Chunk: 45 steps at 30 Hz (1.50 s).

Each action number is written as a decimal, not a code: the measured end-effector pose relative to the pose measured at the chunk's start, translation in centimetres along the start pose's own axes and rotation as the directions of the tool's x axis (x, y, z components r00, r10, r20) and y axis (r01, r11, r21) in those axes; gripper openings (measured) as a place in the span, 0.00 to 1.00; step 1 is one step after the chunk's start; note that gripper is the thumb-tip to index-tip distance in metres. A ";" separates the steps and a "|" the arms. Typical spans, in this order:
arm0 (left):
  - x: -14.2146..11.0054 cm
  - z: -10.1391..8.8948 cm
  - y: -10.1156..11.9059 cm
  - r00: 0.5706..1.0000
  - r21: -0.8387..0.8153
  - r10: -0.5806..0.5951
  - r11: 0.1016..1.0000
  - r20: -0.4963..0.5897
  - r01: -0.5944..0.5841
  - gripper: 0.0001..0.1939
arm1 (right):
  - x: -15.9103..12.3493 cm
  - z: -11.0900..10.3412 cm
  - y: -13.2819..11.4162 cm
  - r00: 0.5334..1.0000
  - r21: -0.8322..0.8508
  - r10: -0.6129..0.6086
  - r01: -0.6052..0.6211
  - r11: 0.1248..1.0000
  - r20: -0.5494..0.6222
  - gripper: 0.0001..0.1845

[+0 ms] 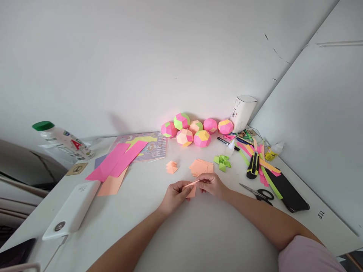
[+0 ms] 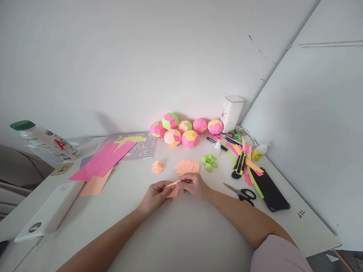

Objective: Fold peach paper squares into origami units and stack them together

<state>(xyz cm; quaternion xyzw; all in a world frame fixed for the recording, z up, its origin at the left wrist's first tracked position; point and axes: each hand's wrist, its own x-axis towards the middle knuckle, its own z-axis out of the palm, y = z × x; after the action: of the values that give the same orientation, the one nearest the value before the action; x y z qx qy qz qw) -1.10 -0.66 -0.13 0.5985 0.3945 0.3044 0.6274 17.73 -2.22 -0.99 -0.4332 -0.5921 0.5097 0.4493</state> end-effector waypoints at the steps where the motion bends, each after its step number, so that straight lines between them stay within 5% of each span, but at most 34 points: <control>1: 0.0 0.0 0.1 1.000 -0.002 0.000 1.000 0.003 0.000 0.16 | 0.0 0.0 0.0 1.000 -0.005 -0.001 0.001 1.000 0.001 0.13; 38: 0.0 0.1 0.4 0.999 0.050 -0.028 0.998 -0.031 0.029 0.16 | -0.4 -0.1 -1.0 1.000 -0.010 -0.009 0.009 1.000 -0.004 0.14; 45: -0.1 0.3 0.9 1.000 0.021 -0.017 1.000 -0.009 0.018 0.16 | -0.3 0.4 0.2 0.994 -0.076 -0.110 0.109 0.991 -0.005 0.13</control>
<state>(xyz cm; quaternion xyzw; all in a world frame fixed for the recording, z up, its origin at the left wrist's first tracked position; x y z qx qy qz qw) -0.78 -0.79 0.75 0.6004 0.4056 0.2972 0.6218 17.44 -2.55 -1.24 -0.4191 -0.6319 0.4594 0.4626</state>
